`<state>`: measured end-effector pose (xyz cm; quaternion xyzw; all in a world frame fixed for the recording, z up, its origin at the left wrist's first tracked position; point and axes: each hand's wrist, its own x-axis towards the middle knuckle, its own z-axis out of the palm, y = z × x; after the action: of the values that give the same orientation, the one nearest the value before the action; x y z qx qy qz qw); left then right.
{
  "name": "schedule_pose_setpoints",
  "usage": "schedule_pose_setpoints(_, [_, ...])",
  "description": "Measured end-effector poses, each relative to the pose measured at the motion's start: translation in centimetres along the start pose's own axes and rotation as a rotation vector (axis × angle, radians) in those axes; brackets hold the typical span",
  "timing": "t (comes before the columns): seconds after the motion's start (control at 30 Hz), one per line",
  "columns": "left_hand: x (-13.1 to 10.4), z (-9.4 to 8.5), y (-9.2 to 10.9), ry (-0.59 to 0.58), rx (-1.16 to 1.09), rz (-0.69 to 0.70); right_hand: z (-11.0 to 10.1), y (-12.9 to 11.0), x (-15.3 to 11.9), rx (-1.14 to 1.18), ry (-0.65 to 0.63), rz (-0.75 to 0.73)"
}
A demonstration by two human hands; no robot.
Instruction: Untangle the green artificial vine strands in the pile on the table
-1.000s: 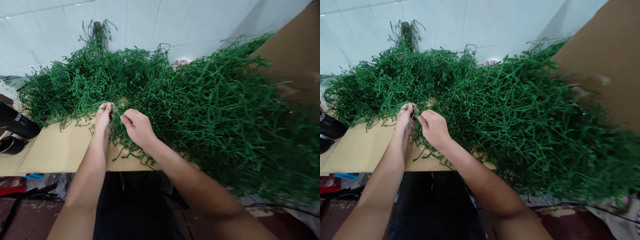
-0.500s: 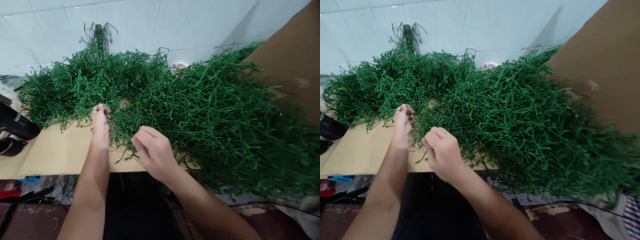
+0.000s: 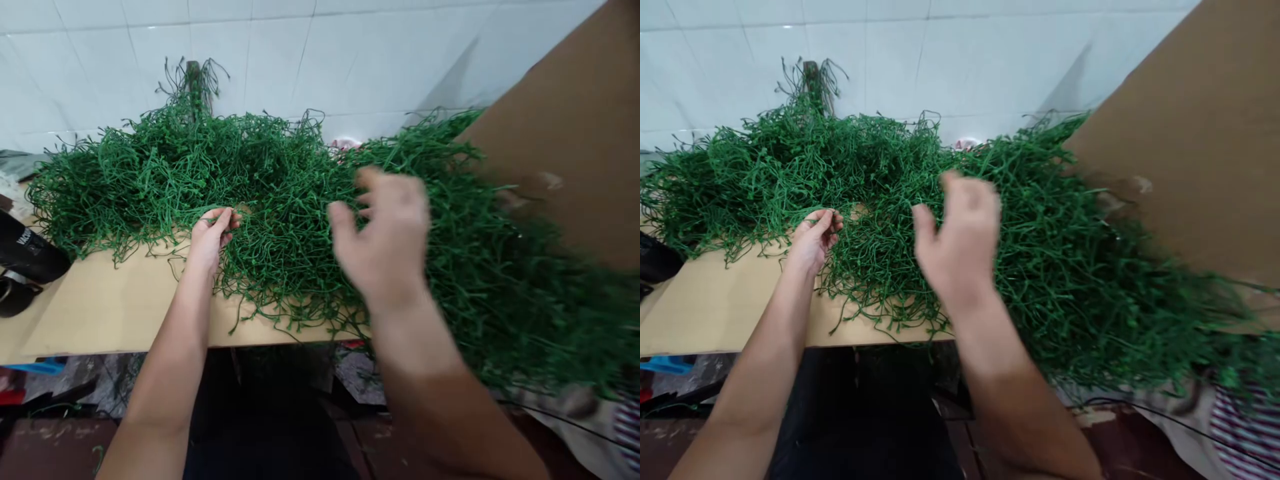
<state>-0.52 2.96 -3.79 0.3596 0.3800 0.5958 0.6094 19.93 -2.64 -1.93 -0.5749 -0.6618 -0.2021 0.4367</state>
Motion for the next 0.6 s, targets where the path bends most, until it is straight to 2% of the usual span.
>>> schedule_pose_setpoints(0.1, [-0.2, -0.3, -0.2, -0.060, -0.029, 0.005, 2.5, -5.5, -1.1, 0.298, -0.239, 0.038])
schedule_pose_setpoints(0.2, [-0.2, -0.5, -0.3, -0.108, -0.088, 0.018, 4.3, -8.3, -1.0, 0.453, -0.380, 0.101])
schedule_pose_setpoints(0.37, [0.1, -0.5, 0.0, -0.070, -0.172, 0.033, 4.8, -8.3, -1.1, 0.515, -0.351, 0.092])
schedule_pose_setpoints(0.5, [-0.2, -0.1, 0.1, -0.102, -0.122, 0.020, 5.5, -8.0, -1.3, 0.600, -0.353, 0.253])
schedule_pose_setpoints(0.6, [-0.4, 0.0, 0.0, -0.114, -0.115, 0.001, 5.9, -8.0, -1.3, 0.678, -0.372, 0.295])
